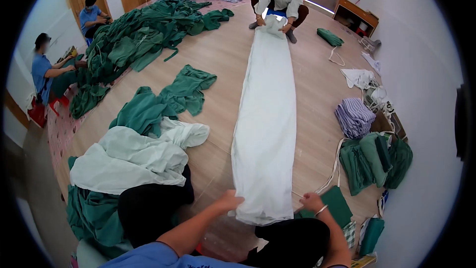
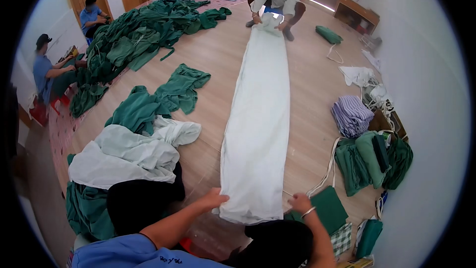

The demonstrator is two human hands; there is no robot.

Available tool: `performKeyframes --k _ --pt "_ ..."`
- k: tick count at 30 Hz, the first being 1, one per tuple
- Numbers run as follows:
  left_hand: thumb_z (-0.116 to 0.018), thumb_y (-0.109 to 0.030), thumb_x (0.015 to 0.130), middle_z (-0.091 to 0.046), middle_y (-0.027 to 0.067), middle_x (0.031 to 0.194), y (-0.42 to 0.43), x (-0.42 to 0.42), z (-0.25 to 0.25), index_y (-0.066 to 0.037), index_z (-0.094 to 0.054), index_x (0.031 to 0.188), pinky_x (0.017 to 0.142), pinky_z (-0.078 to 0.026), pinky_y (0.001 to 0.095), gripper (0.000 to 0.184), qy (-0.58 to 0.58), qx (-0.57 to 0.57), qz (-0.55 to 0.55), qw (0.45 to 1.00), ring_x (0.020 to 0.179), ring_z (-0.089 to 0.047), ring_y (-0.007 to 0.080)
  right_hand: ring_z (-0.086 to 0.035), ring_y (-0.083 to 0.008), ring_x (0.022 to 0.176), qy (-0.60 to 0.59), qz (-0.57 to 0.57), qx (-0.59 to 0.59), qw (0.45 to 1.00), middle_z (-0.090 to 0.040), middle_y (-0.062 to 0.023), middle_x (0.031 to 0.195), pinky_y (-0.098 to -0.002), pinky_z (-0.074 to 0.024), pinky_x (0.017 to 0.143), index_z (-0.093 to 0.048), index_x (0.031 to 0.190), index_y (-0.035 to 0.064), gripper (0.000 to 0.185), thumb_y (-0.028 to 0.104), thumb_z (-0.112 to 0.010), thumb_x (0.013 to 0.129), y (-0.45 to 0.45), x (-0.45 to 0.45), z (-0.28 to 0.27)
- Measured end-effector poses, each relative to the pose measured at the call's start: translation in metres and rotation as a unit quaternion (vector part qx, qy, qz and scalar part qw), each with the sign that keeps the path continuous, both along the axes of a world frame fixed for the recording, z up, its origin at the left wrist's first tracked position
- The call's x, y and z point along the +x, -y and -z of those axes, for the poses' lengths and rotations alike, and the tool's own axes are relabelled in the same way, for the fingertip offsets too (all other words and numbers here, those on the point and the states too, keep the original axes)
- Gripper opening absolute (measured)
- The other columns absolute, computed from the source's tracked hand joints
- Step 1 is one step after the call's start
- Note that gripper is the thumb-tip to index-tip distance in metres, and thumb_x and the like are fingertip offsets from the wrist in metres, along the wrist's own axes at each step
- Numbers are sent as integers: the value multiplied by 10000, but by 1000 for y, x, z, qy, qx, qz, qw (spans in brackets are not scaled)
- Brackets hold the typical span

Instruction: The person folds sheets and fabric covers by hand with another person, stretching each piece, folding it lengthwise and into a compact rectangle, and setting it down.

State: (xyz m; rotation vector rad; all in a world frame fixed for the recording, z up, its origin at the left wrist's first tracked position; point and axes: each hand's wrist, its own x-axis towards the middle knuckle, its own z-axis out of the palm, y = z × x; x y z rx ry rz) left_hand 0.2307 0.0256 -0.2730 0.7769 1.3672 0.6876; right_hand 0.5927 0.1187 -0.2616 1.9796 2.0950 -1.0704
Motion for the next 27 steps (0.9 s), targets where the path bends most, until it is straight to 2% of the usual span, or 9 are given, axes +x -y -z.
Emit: performKeyframes --k 3,6,10,12,13,18,21,26,27 --pt "-582 -83 787 -607 73 1000 -5 14 -24 58 -558 1067 796 -442 294 314 82 32 -11 996 894 -558 149 -585 -128 537 -175 127 -67 974 -593 -94 646 -265 -446 421 -597 799 -18 219 180 -641 717 -43 -34 -84" --pt "-597 -92 772 -607 95 986 8 6 15 63 -554 1070 769 -459 304 338 111 -9 -43 993 889 -565 161 -589 -136 539 -171 71 -25 982 -600 -89 660 -262 -455 446 -593 822 -36 222 167 -626 738 -60 -63 -125" --pt "-634 -112 713 -619 130 899 50 -43 122 -11 -611 992 682 -498 369 298 -126 -235 -50 963 836 -598 219 -594 -130 552 -176 12 -18 984 -606 -81 680 -254 -460 477 -586 839 -43 213 153 -612 759 -59 -78 -124" --pt "-485 -132 800 -583 170 1034 57 -64 139 -35 -584 1081 709 -514 405 313 -288 -256 238 891 810 -617 320 -595 -134 549 -165 21 -77 983 -605 -82 676 -251 -463 483 -587 854 -36 219 157 -616 754 -53 -78 -112" --pt "-485 -132 800 -583 170 1034 55 -65 141 -35 -584 1081 709 -514 405 313 -286 -261 240 890 810 -617 320 -594 -135 549 -145 37 -110 983 -603 -78 674 -255 -462 470 -591 846 -30 220 169 -616 757 -52 -77 -105" --pt "-628 -137 694 -553 74 643 23 -100 102 -85 -620 714 434 -453 321 56 -191 -227 -107 949 525 -551 210 -605 -141 538 -92 51 -145 984 -610 -87 665 -257 -458 430 -610 814 -23 221 188 -625 750 -55 -50 -35" --pt "-596 -194 766 -520 59 599 -20 -91 61 -84 -571 706 410 -424 309 128 -84 -224 -297 924 487 -513 166 -602 -141 539 -85 61 -104 989 -611 -96 620 -274 -472 465 -625 783 -25 221 190 -638 736 -64 -35 10" --pt "-610 -262 785 -499 20 663 -96 -100 118 -77 -583 1028 398 -354 304 306 -34 -167 -247 954 500 -436 118 -604 -224 619 -84 73 -44 993 -635 -140 700 -337 -474 599 -641 766 -2 275 270 -625 735 -76 -19 73" --pt "-625 -324 779 -534 23 737 -117 -103 130 -79 -541 1134 445 -380 291 439 -55 -172 -196 964 567 -460 112 -522 -108 496 -103 56 -62 991 -576 -49 621 -236 -428 419 -621 841 27 204 222 -593 788 -81 -19 67"
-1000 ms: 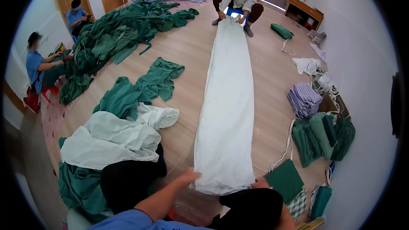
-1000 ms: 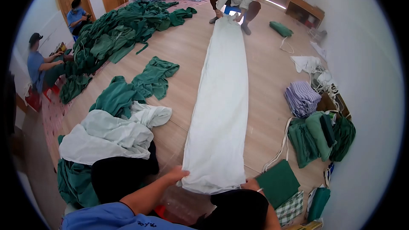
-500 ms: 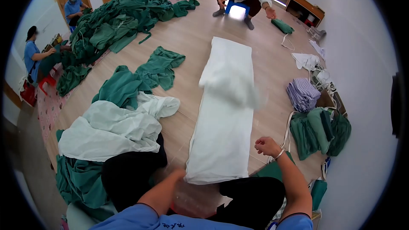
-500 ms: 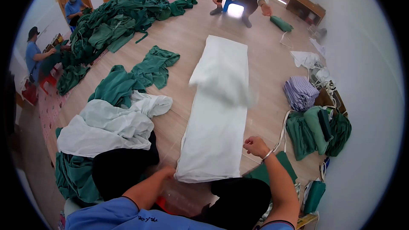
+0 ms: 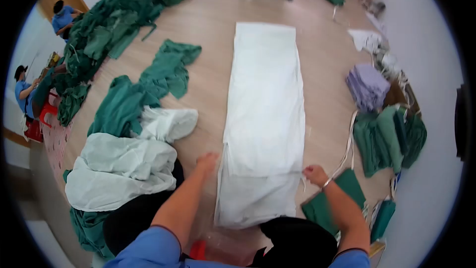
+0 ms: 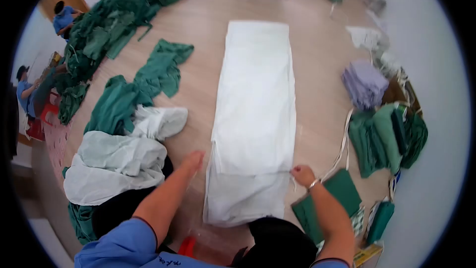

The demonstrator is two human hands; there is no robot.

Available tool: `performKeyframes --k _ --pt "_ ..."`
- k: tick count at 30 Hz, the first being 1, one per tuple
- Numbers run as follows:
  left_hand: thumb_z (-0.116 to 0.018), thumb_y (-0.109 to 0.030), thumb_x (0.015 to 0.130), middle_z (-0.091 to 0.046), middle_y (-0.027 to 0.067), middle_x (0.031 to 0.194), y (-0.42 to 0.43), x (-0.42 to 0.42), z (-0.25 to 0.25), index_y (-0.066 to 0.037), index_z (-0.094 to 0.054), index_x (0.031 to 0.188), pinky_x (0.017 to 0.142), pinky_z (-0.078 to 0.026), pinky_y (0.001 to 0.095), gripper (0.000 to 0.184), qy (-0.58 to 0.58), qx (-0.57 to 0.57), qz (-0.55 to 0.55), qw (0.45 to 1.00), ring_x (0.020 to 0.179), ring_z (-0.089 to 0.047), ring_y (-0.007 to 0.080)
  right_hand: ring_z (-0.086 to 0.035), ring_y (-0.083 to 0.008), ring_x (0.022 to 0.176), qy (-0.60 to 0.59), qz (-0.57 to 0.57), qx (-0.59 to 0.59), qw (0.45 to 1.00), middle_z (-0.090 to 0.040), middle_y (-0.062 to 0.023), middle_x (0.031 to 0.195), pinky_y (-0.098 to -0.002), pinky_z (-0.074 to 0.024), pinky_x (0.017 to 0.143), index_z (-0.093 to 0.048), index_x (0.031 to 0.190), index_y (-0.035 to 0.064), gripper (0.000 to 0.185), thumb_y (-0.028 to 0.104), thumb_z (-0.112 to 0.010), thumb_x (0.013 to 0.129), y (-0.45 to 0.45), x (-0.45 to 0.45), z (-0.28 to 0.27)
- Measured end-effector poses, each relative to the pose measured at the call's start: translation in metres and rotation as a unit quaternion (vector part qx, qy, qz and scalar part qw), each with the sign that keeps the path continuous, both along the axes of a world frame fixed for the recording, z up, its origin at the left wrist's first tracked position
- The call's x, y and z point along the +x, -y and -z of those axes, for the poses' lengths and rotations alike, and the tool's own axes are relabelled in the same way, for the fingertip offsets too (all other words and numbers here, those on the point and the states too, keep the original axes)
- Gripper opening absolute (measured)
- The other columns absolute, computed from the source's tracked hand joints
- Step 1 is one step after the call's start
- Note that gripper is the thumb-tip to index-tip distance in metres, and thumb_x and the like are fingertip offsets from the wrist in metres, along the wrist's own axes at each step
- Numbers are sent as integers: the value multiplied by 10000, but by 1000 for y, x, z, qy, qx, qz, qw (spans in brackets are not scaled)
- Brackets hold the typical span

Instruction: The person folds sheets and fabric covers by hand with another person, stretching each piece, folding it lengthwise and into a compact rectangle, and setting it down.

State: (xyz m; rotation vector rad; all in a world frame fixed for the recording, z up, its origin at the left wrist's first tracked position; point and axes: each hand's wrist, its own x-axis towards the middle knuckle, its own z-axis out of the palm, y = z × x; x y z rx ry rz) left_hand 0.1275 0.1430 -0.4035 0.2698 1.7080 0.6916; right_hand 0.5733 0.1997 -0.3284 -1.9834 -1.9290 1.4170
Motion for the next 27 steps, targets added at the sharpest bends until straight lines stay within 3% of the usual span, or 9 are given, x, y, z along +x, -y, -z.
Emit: performKeyframes --k 3,4,6,8,10,20,23,25,27 --pt "-648 -361 757 -563 16 884 -43 13 -5 -72 -548 1101 598 -424 279 460 -42 39 32 998 759 -493 106 -534 -101 565 -9 -43 -4 999 -613 -25 741 -264 -461 503 -618 902 52 236 264 -587 803 -24 10 7" --pt "-647 -353 760 -557 21 943 -55 13 -15 -71 -525 1118 644 -428 287 472 15 43 69 997 819 -493 113 -525 -103 556 -9 49 -51 997 -610 -25 735 -257 -445 490 -619 871 50 242 281 -596 799 -35 8 12" --pt "-581 -279 822 -546 -6 788 -63 41 -59 -102 -567 993 571 -407 249 246 -43 50 18 998 688 -515 114 -464 -80 524 5 29 19 999 -546 -9 641 -254 -387 454 -621 828 43 271 311 -609 794 -62 -5 11" --pt "-584 -283 822 -550 10 845 -64 47 -64 -89 -536 1046 614 -418 262 300 -45 32 22 998 738 -522 128 -436 -68 516 -71 142 27 987 -509 6 606 -248 -365 446 -617 815 27 301 326 -622 787 -83 -29 18" --pt "-587 -287 822 -554 25 902 -64 47 -59 -77 -506 1100 658 -430 275 358 -46 15 19 999 788 -530 143 -581 -224 861 -49 170 6 984 -598 -192 980 -309 -463 729 -535 1037 -105 607 401 -654 724 -107 -44 41" --pt "-548 -284 844 -552 70 891 -55 49 -51 -58 -473 1113 636 -464 291 359 86 41 -31 995 748 -542 168 -540 -262 1020 -85 185 -36 978 -514 -230 1135 -327 -446 855 -373 1171 -172 859 351 -777 620 -115 -82 45" --pt "-562 -307 832 -558 71 881 -58 45 -49 -47 -471 1106 631 -458 299 388 92 36 -15 995 743 -544 166 -537 -263 1020 -116 269 -66 954 -502 -209 1161 -339 -448 836 -408 1155 -148 845 363 -778 592 -110 -96 38" --pt "-582 -324 818 -564 71 877 -57 40 -50 -38 -469 1104 627 -451 309 420 86 31 -15 996 745 -545 160 -542 -251 1016 -181 326 -150 915 -520 -181 1148 -345 -459 837 -434 1148 -124 688 265 -741 671 -112 -112 29" --pt "-543 -428 822 -514 105 968 -56 32 -51 -63 -463 1128 734 -456 337 483 6 -5 -4 1000 844 -524 204 -574 -251 957 -438 318 -210 814 -554 -165 1099 -349 -474 839 -458 1134 -111 497 159 -652 763 -119 -132 -1"
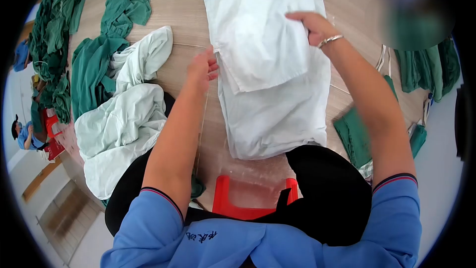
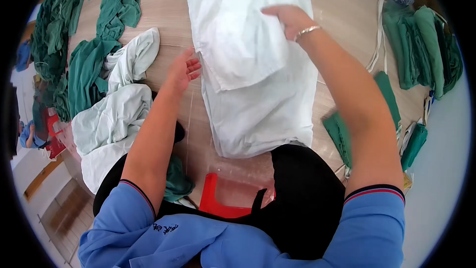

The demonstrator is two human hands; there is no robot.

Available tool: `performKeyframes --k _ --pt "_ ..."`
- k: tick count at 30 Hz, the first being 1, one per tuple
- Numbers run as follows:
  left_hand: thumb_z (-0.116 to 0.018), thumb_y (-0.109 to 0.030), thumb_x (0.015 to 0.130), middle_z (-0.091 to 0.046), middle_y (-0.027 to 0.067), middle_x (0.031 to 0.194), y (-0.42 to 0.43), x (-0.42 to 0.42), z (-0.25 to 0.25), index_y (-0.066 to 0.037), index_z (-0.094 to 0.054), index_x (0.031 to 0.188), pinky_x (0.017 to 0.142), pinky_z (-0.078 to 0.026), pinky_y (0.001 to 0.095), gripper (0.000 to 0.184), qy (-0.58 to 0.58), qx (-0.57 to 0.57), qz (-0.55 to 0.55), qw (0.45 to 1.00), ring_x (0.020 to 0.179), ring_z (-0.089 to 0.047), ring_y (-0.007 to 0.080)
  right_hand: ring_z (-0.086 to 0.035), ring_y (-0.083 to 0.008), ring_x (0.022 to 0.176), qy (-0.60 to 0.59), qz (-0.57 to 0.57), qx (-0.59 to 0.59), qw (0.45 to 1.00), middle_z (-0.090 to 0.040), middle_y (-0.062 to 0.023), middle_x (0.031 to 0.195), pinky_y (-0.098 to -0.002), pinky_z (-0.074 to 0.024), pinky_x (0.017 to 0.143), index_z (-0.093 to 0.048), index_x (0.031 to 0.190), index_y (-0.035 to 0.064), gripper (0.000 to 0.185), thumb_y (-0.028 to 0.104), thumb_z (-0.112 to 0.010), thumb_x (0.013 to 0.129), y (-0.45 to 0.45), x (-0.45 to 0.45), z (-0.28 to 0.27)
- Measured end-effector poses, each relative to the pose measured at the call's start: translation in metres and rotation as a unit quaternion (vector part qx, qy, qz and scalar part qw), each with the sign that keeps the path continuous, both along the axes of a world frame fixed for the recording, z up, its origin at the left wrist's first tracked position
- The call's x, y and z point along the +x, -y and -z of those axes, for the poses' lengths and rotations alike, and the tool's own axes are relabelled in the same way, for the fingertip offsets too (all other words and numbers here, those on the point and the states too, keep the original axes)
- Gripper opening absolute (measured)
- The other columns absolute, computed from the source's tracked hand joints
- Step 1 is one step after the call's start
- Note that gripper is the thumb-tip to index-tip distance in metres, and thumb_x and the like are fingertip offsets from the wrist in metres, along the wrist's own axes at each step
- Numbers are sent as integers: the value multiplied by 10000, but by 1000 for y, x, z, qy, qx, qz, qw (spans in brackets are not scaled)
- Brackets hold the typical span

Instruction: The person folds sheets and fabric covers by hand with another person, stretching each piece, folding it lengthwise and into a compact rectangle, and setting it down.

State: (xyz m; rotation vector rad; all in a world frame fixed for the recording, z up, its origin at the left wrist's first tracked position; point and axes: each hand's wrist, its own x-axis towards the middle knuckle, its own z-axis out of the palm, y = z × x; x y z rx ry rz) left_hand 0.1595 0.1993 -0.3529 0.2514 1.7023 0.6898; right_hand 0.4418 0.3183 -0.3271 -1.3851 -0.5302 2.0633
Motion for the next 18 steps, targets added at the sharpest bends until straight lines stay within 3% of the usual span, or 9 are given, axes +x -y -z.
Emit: performKeyframes --k 4,6,7,10,12,13,15,17,18 --pt "-486 -560 809 -484 149 1080 -8 -9 -3 -91 -409 1229 841 -422 389 634 92 19 -76 993 990 -494 264 -603 -239 889 -138 -36 15 990 -596 -155 998 -350 -495 823 -505 1072 -80 306 79 -557 816 -9 -19 -111" --pt "-394 -650 802 -429 167 1236 -18 0 -15 -104 -319 1321 936 -368 430 757 292 64 -92 950 1143 -420 321 -604 -242 886 -193 -18 51 980 -608 -149 961 -363 -492 831 -521 1037 -67 248 51 -533 819 3 -19 -149" --pt "-394 -650 802 -429 167 1236 -21 7 -21 -104 -319 1321 936 -368 430 757 292 64 -92 950 1143 -420 321 -605 -241 877 -210 6 58 976 -609 -150 955 -364 -494 829 -520 1036 -68 245 41 -533 817 9 -20 -163" --pt "-316 -688 804 -380 130 1318 -39 36 -39 -62 -300 1331 964 -340 433 819 409 212 -71 885 1205 -366 300 -605 -234 858 -256 37 83 962 -608 -152 946 -358 -496 827 -522 1030 -71 233 36 -526 823 27 -16 -193" --pt "-339 -563 866 -383 102 1335 -58 53 -51 -26 -316 1314 986 -332 438 700 413 379 -116 820 1200 -393 285 -605 -228 848 -285 46 99 952 -606 -154 943 -352 -497 826 -524 1025 -74 225 40 -520 831 40 -3 -204" --pt "-339 -563 866 -383 102 1335 -59 47 -59 -26 -316 1314 986 -332 438 700 414 379 -115 819 1200 -393 285 -605 -207 878 -263 -1 117 958 -604 -148 992 -335 -497 824 -526 1059 -71 266 83 -521 842 47 8 -209" --pt "-404 -404 877 -461 132 1263 -46 20 -81 -18 -355 1293 972 -362 432 570 632 343 -30 694 1148 -456 278 -605 -185 907 -239 -36 129 962 -602 -142 1041 -317 -496 823 -527 1093 -67 309 126 -522 853 77 39 -216" --pt "-463 -262 839 -525 158 1182 0 9 -118 4 -398 1255 950 -398 424 498 278 340 3 898 1081 -511 297 -609 -212 925 -99 -30 111 988 -597 -163 1032 -329 -507 808 -502 1109 -85 382 119 -600 802 113 63 -215" --pt "-476 -234 840 -537 174 1152 28 15 -141 27 -411 1229 921 -431 410 473 439 258 -46 859 1052 -531 285 -594 -217 971 -96 -128 312 937 -588 -181 1050 -327 -509 811 -506 1117 -71 388 123 -606 796 134 59 -213"
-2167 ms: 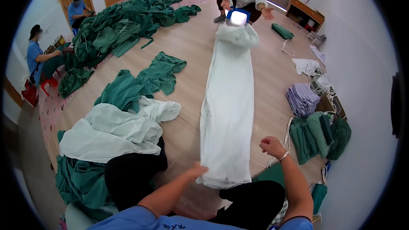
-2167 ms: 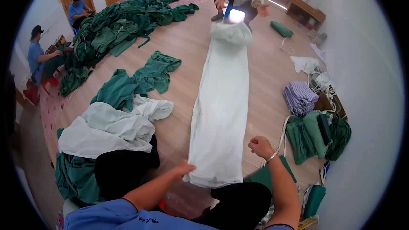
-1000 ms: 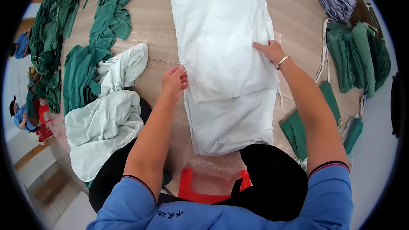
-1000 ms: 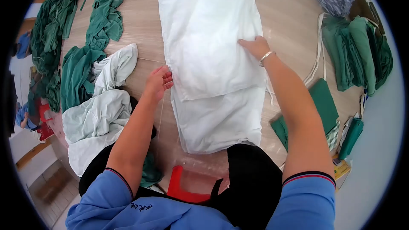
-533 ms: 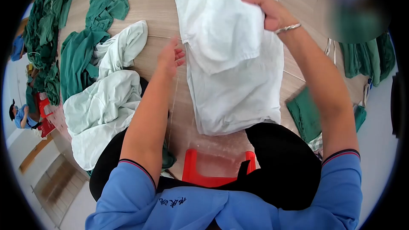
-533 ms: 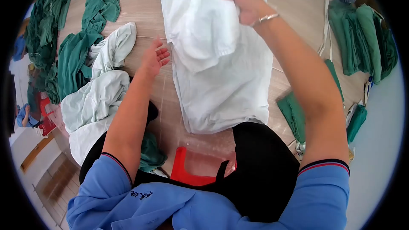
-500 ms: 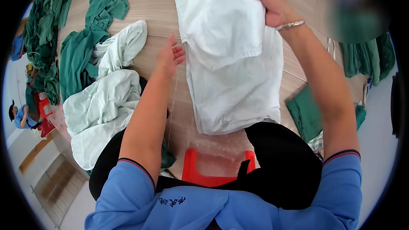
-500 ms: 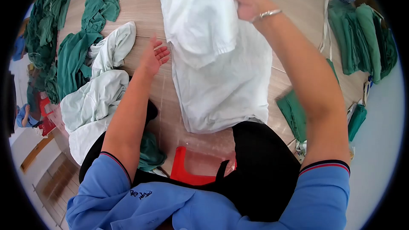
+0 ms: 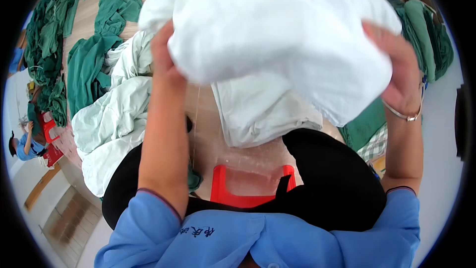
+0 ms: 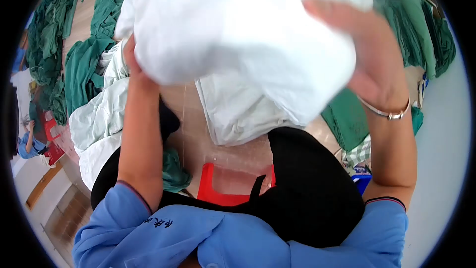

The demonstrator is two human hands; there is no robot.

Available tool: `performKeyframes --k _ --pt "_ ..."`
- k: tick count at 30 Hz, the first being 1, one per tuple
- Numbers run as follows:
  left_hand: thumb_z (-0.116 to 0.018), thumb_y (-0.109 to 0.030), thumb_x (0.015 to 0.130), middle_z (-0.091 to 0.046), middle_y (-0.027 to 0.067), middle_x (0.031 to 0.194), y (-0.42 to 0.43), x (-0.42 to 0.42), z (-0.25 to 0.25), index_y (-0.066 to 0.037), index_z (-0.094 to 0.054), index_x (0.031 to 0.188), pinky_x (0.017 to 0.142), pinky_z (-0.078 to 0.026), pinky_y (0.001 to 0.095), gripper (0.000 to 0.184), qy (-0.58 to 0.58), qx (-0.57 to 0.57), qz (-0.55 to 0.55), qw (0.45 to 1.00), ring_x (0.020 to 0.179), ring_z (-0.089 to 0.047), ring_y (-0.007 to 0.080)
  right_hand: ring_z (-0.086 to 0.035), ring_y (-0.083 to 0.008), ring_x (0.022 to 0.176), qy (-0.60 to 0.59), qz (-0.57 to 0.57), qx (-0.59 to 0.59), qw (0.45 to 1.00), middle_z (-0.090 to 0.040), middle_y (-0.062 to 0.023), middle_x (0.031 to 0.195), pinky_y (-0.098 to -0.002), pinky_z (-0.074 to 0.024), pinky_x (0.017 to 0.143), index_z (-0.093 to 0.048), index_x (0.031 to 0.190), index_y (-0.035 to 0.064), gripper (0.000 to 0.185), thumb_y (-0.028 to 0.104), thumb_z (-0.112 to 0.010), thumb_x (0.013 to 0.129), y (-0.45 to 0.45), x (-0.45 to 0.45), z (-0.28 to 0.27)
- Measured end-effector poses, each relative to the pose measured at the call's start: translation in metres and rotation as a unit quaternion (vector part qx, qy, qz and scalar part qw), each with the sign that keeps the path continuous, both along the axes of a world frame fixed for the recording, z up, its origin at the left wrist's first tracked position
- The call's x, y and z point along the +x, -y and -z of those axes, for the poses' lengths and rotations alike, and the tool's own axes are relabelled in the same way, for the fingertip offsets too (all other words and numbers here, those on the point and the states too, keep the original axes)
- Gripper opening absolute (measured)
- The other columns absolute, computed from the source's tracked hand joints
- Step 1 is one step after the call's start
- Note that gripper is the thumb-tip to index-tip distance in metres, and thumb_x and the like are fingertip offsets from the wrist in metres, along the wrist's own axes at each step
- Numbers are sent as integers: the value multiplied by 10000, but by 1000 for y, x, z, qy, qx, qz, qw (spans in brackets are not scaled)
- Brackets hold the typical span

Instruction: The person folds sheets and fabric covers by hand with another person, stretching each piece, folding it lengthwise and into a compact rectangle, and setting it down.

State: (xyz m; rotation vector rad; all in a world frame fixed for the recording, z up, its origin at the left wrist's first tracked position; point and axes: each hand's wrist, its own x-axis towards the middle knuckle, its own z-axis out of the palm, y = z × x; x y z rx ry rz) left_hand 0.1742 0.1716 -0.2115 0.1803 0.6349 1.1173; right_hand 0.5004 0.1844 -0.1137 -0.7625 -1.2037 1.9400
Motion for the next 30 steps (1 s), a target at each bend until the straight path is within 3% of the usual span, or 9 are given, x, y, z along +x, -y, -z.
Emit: performKeyframes --k 1,2,5,6,7,12,16,22,30 --pt "-487 -202 840 -533 167 1158 4 -5 1 29 -414 1222 894 -451 410 452 22 -27 26 999 1031 -548 278 -605 -240 935 22 -47 -299 953 -581 -181 1063 -337 -505 818 -490 1138 -68 413 90 -617 778 -11 9 -14" --pt "-519 -177 832 -536 177 1147 43 1 6 41 -427 1203 887 -455 406 441 -171 -115 0 979 1022 -554 274 -604 -249 923 81 83 -226 967 -572 -177 1085 -346 -498 827 -484 1147 -66 448 53 -642 745 32 15 33" --pt "-558 -163 837 -537 179 1132 82 7 40 53 -432 1190 888 -449 400 432 -75 -287 115 948 996 -551 272 -605 -227 871 109 97 -335 931 -611 -141 991 -325 -496 783 -535 1081 -63 399 31 -651 711 68 20 79" --pt "-532 -172 863 -507 169 1179 127 18 93 36 -387 1236 896 -438 398 451 -165 -349 92 918 1040 -521 275 -599 -178 796 283 26 -361 888 -633 -123 908 -283 -483 709 -591 1004 -57 334 63 -666 701 99 47 150" --pt "-513 -184 879 -488 155 1204 153 30 112 24 -341 1273 906 -425 394 478 -255 -365 163 881 1091 -486 276 -584 -131 717 430 0 -246 869 -636 -86 822 -265 -467 630 -624 930 -57 295 122 -675 701 124 60 204" --pt "-670 -382 748 -608 73 933 180 5 165 -52 -548 1072 592 -463 310 479 -525 -308 321 725 827 -590 202 -593 -132 779 431 -15 -194 881 -639 -106 876 -282 -492 720 -601 966 -65 372 174 -718 705 133 72 246" --pt "-692 -397 729 -585 92 1056 148 23 159 -4 -487 1146 731 -504 349 608 -425 -381 85 817 911 -582 222 -579 -205 918 374 103 -213 897 -593 -157 1042 -314 -481 811 -491 1125 -64 599 214 -758 665 112 58 243" --pt "-725 -259 720 -570 138 1087 166 39 215 34 -483 1151 806 -484 372 574 -362 -395 169 827 953 -576 239 -610 -212 831 263 97 -405 870 -618 -143 975 -327 -512 722 -561 1034 -83 429 73 -736 675 104 47 233" --pt "-667 -153 765 -550 132 1136 154 27 183 3 -460 1194 854 -462 387 501 -214 -350 178 894 996 -558 256 -604 -194 852 196 80 -456 864 -607 -125 1019 -307 -503 738 -542 1093 -52 456 90 -727 702 115 58 266"
